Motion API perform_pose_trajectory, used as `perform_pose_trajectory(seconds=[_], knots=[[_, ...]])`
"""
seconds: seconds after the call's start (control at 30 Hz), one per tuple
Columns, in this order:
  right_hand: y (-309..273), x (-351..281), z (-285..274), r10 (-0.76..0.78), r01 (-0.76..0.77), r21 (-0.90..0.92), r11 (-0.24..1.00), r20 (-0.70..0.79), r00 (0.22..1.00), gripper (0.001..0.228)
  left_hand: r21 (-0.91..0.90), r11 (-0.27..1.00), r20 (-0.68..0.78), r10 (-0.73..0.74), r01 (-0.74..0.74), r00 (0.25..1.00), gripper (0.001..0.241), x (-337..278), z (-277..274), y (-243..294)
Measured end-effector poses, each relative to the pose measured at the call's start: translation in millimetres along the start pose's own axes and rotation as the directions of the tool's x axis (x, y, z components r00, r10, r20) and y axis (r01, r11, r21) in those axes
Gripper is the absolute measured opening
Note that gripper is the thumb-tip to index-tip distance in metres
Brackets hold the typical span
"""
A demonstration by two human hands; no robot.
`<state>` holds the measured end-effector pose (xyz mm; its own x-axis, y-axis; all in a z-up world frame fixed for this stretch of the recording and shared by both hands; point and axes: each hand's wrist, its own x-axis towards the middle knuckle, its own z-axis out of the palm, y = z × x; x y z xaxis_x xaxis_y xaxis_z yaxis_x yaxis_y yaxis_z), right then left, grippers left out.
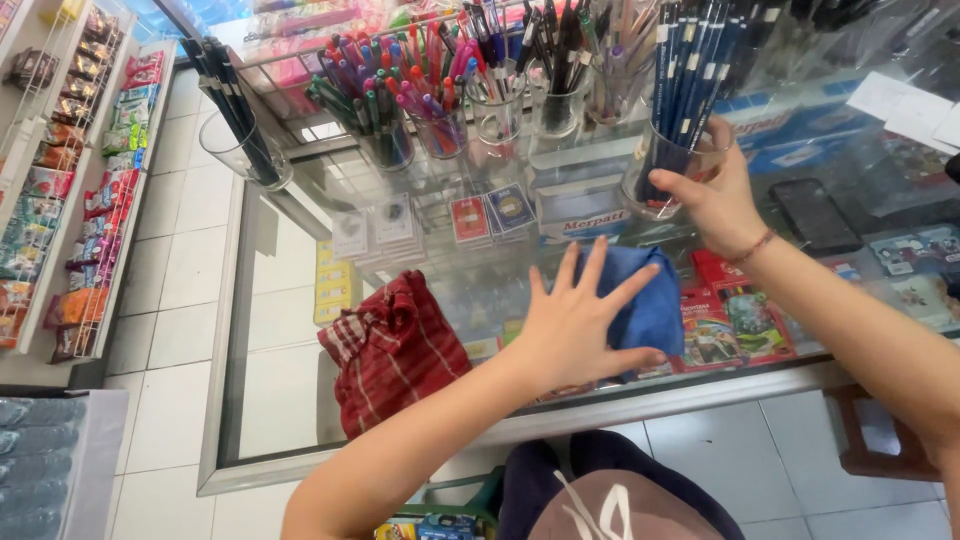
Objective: Cleaning and organizing pens, pencils, and brushes at a store counter.
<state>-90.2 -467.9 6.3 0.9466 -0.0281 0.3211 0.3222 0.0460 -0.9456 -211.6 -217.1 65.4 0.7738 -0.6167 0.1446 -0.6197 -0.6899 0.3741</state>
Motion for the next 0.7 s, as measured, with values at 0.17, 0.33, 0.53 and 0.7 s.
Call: perform_pose_trajectory(seconds=[0.17,0.33,0.53,0.7], knots=[[-61.7,-39.5,-12.2,0.025,-0.087,0.340,0.937,0.182,0.983,0.080,0.183,0.981,-0.196,0.092,-0.056,0.976,0.064,15.5,63.5,-2.2],[-118.1,-87.4,-6.0,-0.052,-0.041,0.347,0.937,0.253,0.966,0.084,-0.442,0.896,-0.350,-0.126,-0.044,0.928,0.059,-3.4,10.4,20.2],[-109.4,-141.3,24.9,-0.293,0.292,-0.087,0.953,0.002,0.956,0.099,-0.736,0.521,-0.606,-0.225,-0.431,0.763,0.084,-10.2,3.2,102.3],[-115.5,-155.6,25.4,-0.322,0.318,-0.141,0.937,-0.002,0.947,0.113,-0.500,0.762,-0.794,-0.216,-0.410,0.568,0.069,-15.6,31.3,118.5]])
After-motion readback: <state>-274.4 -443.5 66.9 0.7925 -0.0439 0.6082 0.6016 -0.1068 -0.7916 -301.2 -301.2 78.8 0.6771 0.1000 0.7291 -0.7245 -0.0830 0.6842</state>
